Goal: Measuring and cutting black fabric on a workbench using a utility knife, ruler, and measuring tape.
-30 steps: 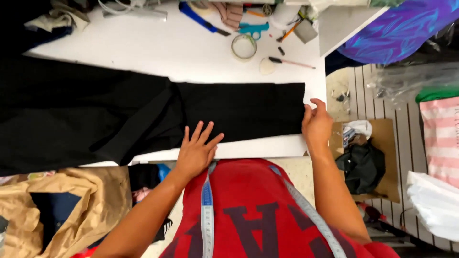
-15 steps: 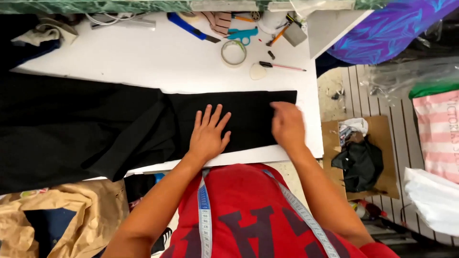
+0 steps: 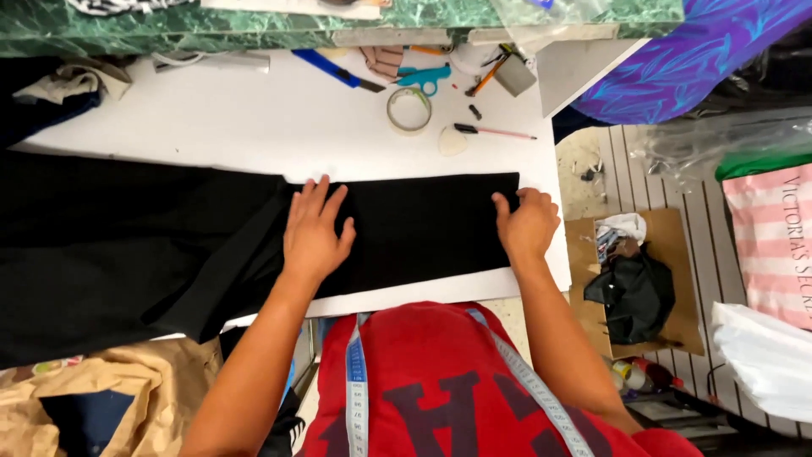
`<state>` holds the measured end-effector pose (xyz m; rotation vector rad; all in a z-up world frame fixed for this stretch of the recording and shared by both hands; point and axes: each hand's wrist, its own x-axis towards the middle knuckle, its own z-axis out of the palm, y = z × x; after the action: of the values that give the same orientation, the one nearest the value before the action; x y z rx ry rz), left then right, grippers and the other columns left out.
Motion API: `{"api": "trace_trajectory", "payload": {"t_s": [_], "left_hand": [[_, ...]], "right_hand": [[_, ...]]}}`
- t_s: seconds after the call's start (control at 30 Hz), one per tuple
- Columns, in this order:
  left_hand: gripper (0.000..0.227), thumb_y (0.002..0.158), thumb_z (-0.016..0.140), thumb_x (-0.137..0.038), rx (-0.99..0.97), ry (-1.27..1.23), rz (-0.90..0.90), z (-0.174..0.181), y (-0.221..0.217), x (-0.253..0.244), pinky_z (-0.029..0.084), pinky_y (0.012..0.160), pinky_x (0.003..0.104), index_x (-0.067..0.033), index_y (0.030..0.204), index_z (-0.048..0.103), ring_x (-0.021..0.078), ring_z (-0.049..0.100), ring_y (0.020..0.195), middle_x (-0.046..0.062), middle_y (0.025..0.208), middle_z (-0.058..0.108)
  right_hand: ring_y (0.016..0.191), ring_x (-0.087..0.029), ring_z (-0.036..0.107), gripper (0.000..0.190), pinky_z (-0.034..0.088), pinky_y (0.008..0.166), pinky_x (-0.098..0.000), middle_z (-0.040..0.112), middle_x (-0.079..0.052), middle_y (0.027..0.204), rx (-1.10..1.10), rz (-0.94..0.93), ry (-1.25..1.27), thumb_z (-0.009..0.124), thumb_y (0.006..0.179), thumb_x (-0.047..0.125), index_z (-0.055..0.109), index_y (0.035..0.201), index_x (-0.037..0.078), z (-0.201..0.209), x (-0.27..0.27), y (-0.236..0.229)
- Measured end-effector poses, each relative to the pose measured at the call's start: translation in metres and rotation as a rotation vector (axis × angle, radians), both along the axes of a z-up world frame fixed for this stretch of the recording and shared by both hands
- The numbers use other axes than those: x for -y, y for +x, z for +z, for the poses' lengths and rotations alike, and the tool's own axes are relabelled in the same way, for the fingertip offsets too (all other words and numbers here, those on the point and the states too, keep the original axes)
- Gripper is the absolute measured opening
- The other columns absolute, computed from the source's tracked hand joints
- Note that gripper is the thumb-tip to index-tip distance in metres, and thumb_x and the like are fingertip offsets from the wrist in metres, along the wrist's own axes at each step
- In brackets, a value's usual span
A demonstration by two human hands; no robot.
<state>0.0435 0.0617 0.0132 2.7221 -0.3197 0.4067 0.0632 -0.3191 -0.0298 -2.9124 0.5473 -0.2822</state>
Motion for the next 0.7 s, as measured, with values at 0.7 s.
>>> {"api": "trace_trajectory", "payload": {"t_s": [0.7], "left_hand": [[0.082, 0.092, 0.037, -0.067, -0.43, 0.215, 0.148, -0.006, 0.003, -0.01, 0.003, 0.12, 0.068, -0.0263, 0.163, 0.029, 0.0401, 0.01, 0.157, 0.018, 0.171, 0.016]], "right_hand": [[0.078, -0.023, 0.07, 0.006, 0.056, 0.073, -0.031, 0.066, -0.002, 0.085, 0.396, 0.34, -0.035, 0.074, 0.099, 0.015, 0.07, 0.103, 0.013, -0.022, 0.034, 0.004]]}}
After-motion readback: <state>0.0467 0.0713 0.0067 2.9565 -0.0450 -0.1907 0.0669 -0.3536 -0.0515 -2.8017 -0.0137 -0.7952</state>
